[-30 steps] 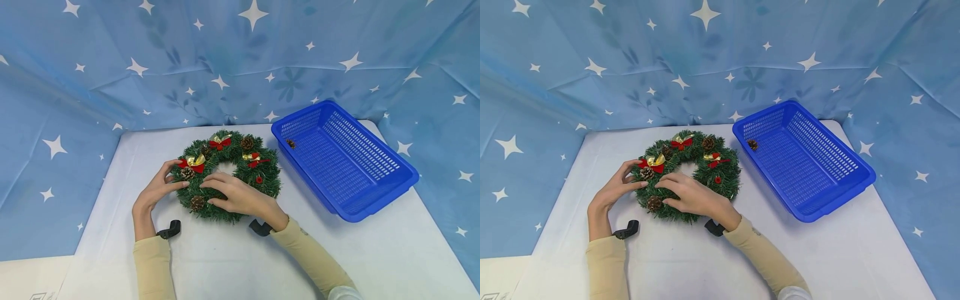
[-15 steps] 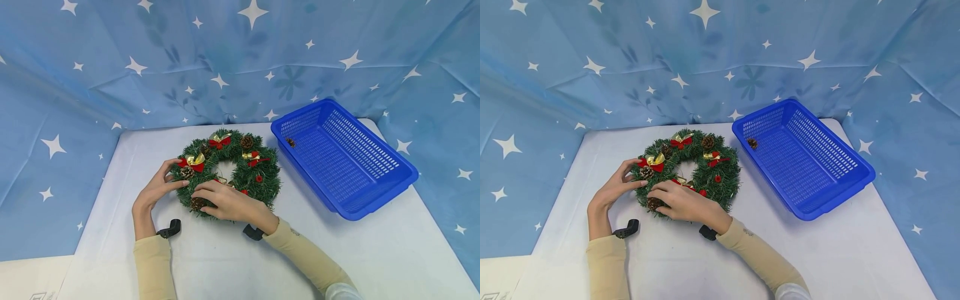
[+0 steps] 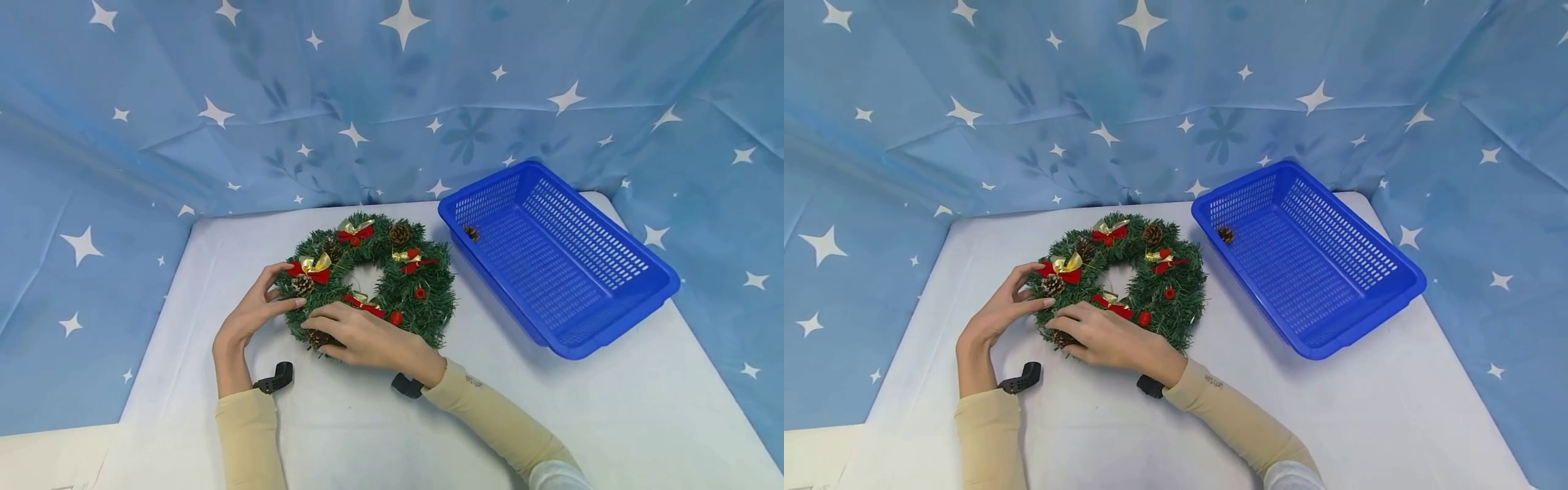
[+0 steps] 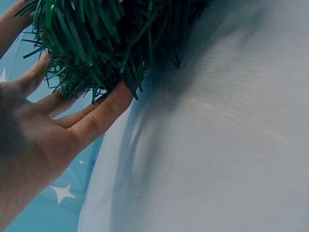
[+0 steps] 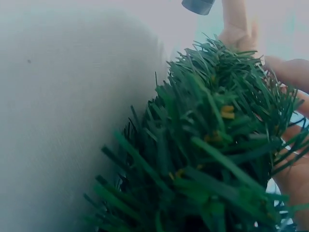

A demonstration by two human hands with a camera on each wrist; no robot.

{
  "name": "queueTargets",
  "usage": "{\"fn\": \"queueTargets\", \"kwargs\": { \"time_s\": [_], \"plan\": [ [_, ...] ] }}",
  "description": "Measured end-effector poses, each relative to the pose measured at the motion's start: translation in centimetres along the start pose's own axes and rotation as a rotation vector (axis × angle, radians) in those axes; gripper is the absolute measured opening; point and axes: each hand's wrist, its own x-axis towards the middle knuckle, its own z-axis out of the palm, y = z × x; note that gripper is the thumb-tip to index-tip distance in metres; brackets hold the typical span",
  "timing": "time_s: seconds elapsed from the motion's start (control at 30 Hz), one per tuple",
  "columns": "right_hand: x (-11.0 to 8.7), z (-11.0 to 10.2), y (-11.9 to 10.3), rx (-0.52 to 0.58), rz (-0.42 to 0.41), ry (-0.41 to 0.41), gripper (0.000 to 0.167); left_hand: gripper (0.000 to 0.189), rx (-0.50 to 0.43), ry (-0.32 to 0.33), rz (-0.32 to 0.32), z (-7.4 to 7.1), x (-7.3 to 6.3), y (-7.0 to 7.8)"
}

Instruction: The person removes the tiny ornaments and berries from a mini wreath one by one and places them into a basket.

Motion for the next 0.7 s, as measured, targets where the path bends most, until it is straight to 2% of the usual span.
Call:
{"fn": "queueTargets", "kwargs": {
  "time_s": [0.27, 0.7],
  "plan": [
    [-0.03, 0.96, -0.17, 0.011, -0.009, 0.006, 0.046, 0.086, -0.001, -0.003, -0.004, 0.12, -0.26, -0.31],
    [0.02, 0.65, -0.04, 0.021, -0.019, 0.023, 0.037, 0.086, -0.001, -0.010, 0.003, 0.02, -0.14, -0.03]
  ]
}}
